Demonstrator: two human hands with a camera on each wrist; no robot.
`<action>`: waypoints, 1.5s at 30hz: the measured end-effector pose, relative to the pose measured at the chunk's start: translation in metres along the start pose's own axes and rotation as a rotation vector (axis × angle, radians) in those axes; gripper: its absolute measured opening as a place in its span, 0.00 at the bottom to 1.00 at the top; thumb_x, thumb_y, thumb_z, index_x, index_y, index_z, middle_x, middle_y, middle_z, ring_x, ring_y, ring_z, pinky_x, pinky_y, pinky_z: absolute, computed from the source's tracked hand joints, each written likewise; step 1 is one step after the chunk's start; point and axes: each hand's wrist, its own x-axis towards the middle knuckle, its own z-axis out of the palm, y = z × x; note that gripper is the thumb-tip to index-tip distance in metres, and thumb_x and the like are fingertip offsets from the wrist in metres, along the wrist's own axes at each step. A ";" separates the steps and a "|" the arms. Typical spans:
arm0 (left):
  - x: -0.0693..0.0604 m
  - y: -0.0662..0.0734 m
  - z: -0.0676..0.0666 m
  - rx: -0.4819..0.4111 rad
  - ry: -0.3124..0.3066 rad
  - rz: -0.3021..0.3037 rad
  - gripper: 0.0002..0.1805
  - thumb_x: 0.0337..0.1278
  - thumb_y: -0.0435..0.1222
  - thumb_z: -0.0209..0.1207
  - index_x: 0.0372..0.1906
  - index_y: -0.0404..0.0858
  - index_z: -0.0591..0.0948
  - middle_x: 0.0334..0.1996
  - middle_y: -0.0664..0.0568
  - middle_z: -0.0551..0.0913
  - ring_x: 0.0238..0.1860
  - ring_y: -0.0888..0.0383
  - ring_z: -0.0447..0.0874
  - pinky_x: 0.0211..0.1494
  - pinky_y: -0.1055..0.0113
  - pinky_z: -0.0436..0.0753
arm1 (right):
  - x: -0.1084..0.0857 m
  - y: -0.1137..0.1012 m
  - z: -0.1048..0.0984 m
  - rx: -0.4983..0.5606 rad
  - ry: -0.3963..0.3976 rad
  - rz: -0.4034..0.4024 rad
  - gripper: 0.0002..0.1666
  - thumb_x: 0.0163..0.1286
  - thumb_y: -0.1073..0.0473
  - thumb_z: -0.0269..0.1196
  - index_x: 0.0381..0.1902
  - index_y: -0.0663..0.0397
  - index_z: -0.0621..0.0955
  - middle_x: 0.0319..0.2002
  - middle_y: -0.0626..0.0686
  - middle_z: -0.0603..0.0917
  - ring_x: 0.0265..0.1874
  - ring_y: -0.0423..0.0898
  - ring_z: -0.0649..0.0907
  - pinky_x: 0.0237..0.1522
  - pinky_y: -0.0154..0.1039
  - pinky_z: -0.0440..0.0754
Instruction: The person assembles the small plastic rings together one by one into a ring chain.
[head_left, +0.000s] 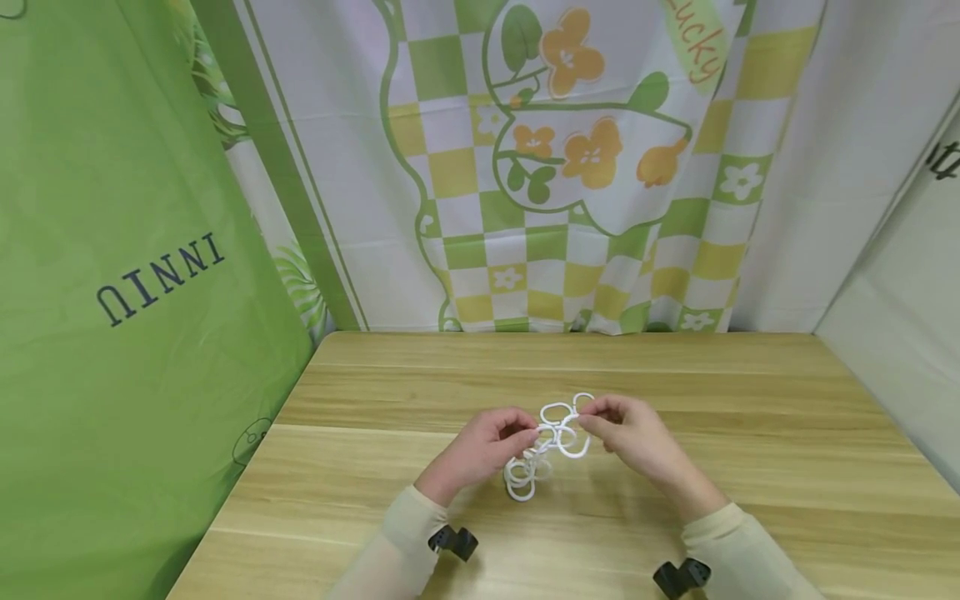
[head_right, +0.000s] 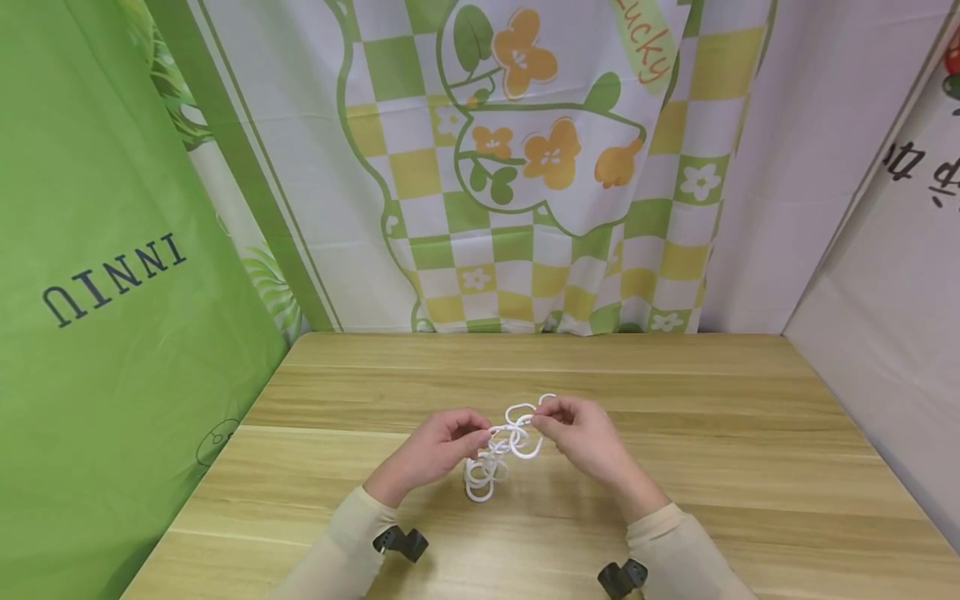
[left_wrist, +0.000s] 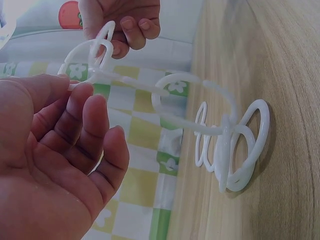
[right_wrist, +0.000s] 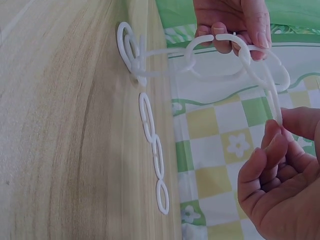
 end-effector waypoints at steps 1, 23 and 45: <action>0.000 -0.001 0.000 0.000 0.000 0.001 0.07 0.70 0.39 0.57 0.42 0.41 0.82 0.32 0.52 0.83 0.31 0.58 0.79 0.34 0.70 0.79 | 0.000 0.000 0.000 0.001 0.009 0.004 0.13 0.70 0.55 0.64 0.44 0.60 0.81 0.33 0.53 0.79 0.29 0.46 0.76 0.28 0.37 0.78; 0.002 -0.008 -0.002 0.064 -0.086 -0.001 0.03 0.61 0.34 0.64 0.35 0.38 0.84 0.28 0.58 0.81 0.31 0.65 0.78 0.37 0.72 0.78 | 0.003 0.002 -0.001 0.120 0.147 0.041 0.14 0.70 0.59 0.64 0.45 0.66 0.79 0.34 0.59 0.82 0.26 0.43 0.77 0.29 0.36 0.80; 0.004 -0.007 0.011 0.009 0.063 -0.064 0.13 0.68 0.43 0.58 0.43 0.37 0.84 0.31 0.50 0.84 0.30 0.63 0.79 0.33 0.70 0.80 | -0.002 -0.004 0.019 0.249 0.112 0.020 0.11 0.68 0.64 0.65 0.42 0.69 0.79 0.28 0.52 0.82 0.22 0.43 0.76 0.26 0.34 0.78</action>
